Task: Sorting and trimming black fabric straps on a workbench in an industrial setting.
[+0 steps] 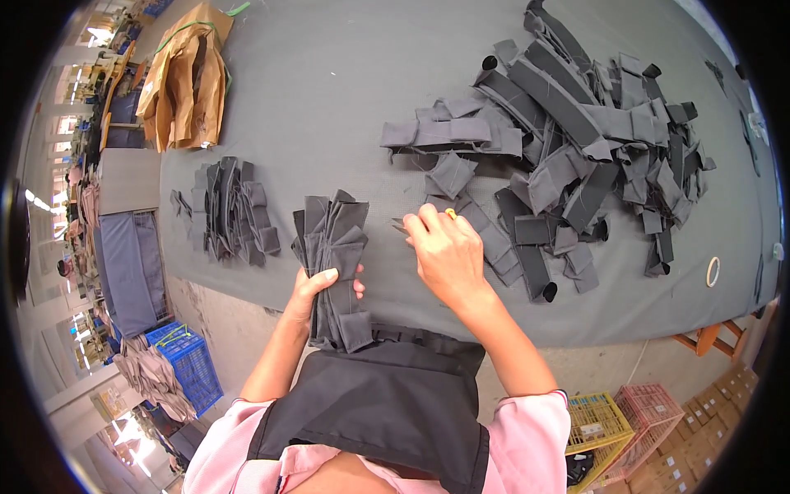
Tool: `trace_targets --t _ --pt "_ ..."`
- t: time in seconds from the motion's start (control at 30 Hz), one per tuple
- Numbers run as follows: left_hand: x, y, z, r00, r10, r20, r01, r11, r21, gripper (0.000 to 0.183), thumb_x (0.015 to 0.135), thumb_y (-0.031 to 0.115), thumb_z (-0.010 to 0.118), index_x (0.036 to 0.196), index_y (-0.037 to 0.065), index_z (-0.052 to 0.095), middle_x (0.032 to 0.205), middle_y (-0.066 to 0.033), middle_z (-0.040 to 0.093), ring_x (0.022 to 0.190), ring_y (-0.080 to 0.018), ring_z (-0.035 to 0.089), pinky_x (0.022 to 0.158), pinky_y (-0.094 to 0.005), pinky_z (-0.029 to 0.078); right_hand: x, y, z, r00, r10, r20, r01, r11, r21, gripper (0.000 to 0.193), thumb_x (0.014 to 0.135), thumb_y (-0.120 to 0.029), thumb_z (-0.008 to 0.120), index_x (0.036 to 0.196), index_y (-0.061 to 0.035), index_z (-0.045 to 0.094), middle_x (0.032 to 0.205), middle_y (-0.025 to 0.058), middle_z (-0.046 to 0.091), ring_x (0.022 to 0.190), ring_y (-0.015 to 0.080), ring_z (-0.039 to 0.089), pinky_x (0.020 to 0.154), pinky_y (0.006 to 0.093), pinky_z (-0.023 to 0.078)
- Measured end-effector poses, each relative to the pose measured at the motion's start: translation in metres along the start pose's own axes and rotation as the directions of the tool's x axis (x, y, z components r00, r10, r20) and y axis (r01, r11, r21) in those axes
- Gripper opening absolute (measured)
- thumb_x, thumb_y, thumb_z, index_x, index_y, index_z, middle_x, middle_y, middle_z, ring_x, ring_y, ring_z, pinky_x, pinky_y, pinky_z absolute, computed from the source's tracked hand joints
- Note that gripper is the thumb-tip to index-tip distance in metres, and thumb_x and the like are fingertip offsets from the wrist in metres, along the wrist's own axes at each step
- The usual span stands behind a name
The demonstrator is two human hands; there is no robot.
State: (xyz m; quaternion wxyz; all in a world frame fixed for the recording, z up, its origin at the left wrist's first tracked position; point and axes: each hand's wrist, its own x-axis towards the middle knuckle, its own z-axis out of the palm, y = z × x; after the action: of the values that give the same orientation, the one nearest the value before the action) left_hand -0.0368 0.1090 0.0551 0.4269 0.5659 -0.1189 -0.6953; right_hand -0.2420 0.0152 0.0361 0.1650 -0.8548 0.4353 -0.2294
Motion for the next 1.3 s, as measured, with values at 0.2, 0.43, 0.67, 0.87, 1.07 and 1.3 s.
trace_targets --t 0.2,0.43,0.67,0.87,1.07,1.3 --pt "0.0 0.003 0.006 1.0 0.014 0.026 -0.014 1.0 0.016 0.044 0.075 0.019 0.064 0.109 -0.006 0.053 0.098 -0.0169 0.063 0.077 -0.023 0.065 0.07 -0.0355 0.055 0.008 0.001 0.02 0.992 -0.076 0.098 0.082 0.995 -0.053 0.019 0.072 -0.012 0.068 0.085 -0.0063 0.055 0.08 0.0043 0.051 0.071 0.0182 0.057 0.062 0.0314 0.042" --pt "-0.001 0.002 -0.002 1.0 0.022 -0.021 -0.022 1.0 -0.003 0.046 0.074 0.019 0.064 0.111 -0.007 0.051 0.098 -0.0176 0.062 0.078 -0.0234 0.065 0.071 -0.0362 0.056 -0.012 0.003 0.019 0.973 0.224 -0.058 -0.215 0.968 0.131 0.019 0.073 -0.012 0.068 0.088 -0.0064 0.058 0.08 0.0063 0.054 0.066 0.0227 0.059 0.057 0.0331 0.046" --pt "0.002 0.004 -0.004 0.999 0.031 0.011 -0.031 0.999 0.01 0.046 0.075 0.019 0.065 0.111 -0.007 0.051 0.1 -0.018 0.061 0.078 -0.0239 0.065 0.07 -0.0361 0.055 -0.024 -0.009 0.003 0.975 0.212 -0.066 -0.204 0.973 0.111 0.026 0.069 -0.01 0.071 0.092 -0.0064 0.059 0.082 0.0054 0.053 0.068 0.0219 0.057 0.06 0.0325 0.044" --pt "0.001 0.012 0.006 0.999 0.05 -0.001 -0.05 0.998 0.035 0.049 0.073 0.02 0.066 0.111 -0.007 0.051 0.097 -0.0174 0.063 0.075 -0.0246 0.065 0.068 -0.0369 0.056 0.0 -0.003 0.019 0.996 -0.001 0.086 0.0 1.0 0.011 0.024 0.071 -0.01 0.069 0.091 -0.0069 0.055 0.081 0.0052 0.05 0.072 0.0209 0.058 0.062 0.0326 0.042" --pt "-0.008 0.006 0.004 0.999 0.033 -0.022 -0.034 0.999 -0.024 0.043 0.076 0.017 0.066 0.11 -0.007 0.053 0.097 -0.0154 0.063 0.077 -0.0216 0.065 0.068 -0.0335 0.055 0.001 -0.001 0.031 0.999 -0.013 0.037 0.011 0.998 0.056 0.023 0.072 -0.01 0.068 0.091 -0.007 0.056 0.084 0.0065 0.053 0.07 0.0246 0.058 0.062 0.0349 0.045" --pt "-0.005 0.003 0.002 0.996 0.083 0.041 -0.08 0.995 -0.065 0.036 0.076 0.018 0.068 0.103 -0.001 0.052 0.089 -0.0094 0.059 0.075 -0.0199 0.064 0.064 -0.0314 0.054 -0.011 -0.016 0.011 0.998 0.067 0.005 -0.067 0.997 0.043 0.027 0.072 -0.01 0.068 0.098 -0.0074 0.059 0.087 0.0053 0.055 0.068 0.0243 0.056 0.061 0.0339 0.044"
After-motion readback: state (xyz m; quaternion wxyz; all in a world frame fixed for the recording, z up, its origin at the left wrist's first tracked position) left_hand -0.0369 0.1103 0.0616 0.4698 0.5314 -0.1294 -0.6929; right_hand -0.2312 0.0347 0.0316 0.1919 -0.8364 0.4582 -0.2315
